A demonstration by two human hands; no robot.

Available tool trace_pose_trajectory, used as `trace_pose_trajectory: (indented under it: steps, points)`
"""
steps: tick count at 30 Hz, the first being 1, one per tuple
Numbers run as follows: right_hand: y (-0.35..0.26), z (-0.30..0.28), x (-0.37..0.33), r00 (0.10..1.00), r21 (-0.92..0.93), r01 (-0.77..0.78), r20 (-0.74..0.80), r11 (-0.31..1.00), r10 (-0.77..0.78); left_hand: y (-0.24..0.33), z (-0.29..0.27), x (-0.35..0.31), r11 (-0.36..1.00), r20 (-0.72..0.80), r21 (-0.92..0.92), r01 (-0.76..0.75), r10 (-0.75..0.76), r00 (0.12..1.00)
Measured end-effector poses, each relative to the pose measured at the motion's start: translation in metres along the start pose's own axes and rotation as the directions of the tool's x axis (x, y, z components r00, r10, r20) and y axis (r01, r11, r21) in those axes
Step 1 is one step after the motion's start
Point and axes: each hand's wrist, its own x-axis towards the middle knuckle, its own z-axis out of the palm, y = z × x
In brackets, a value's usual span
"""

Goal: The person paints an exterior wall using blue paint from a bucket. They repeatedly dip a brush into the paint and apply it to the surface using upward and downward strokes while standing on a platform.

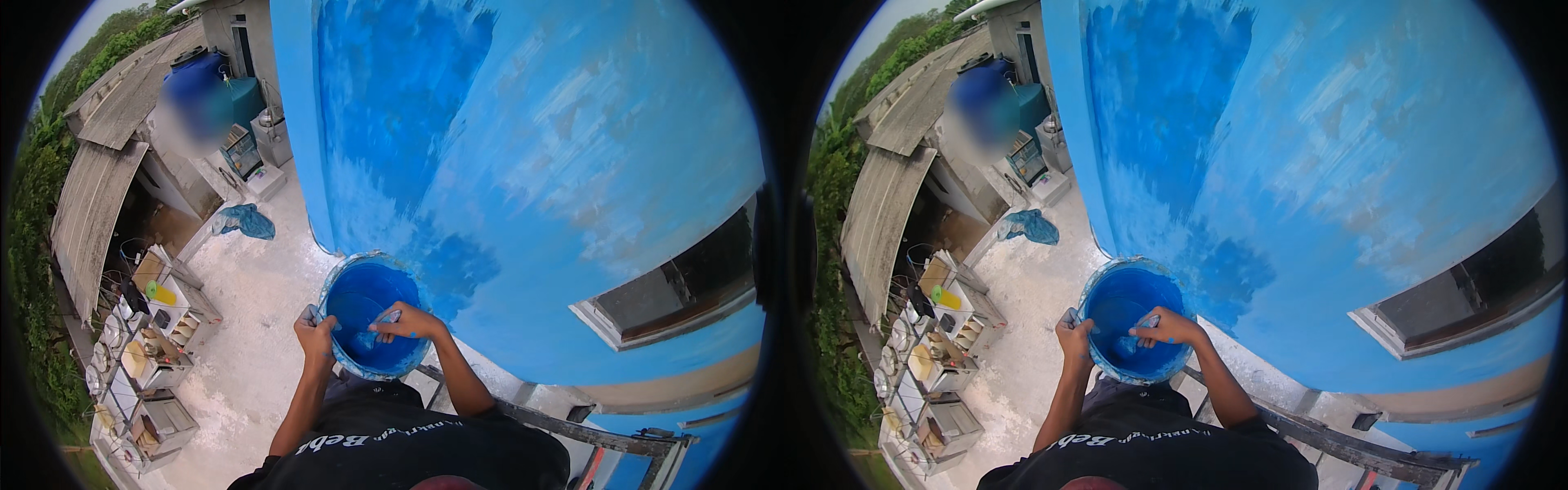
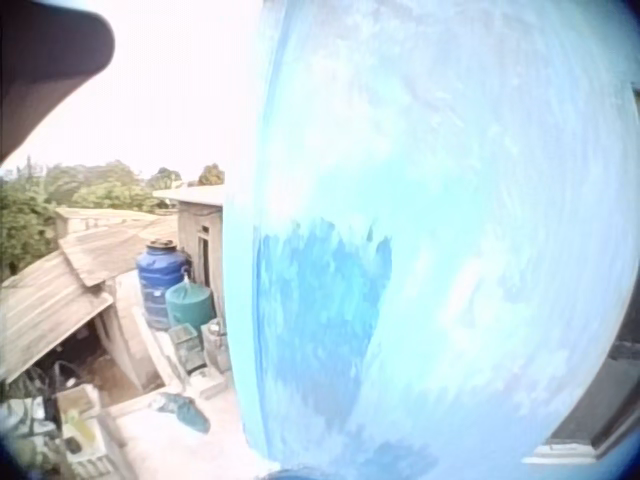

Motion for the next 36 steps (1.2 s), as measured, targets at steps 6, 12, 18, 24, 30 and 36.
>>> trace_pose_trajectory:
  steps: [6,12,18,24,30,36]
  points:
    - [-0.01,0.007,0.004,0.999,-0.06,0.038,0.008,0.997,-0.038,0.014,-0.01,-0.003,0.996,-0.006,0.077,-0.053,0.054,0.999]
    - [-0.005,0.009,0.005,0.998,-0.027,0.061,-0.031,0.998,-0.062,0.01,0.0,0.011,0.997,-0.011,0.064,-0.052,0.053,0.999]
    - [0.004,0.007,0.019,0.98,-0.05,0.116,-0.157,0.992,-0.123,0.003,0.02,0.023,0.997,0.038,0.055,-0.057,0.055,0.998]
    - [0.006,0.001,0.021,0.96,-0.004,0.104,-0.263,0.995,-0.102,0.006,0.031,0.028,0.997,0.054,0.043,-0.067,0.065,0.996]
    - [0.018,0.002,0.028,0.939,0.13,0.185,-0.315,0.974,-0.137,0.01,0.014,0.041,0.993,0.079,0.089,-0.084,0.077,0.994]
    - [0.023,0.015,0.038,0.919,0.151,0.183,-0.377,0.971,-0.114,0.004,0.005,0.047,0.993,0.119,0.082,-0.085,0.075,0.99]
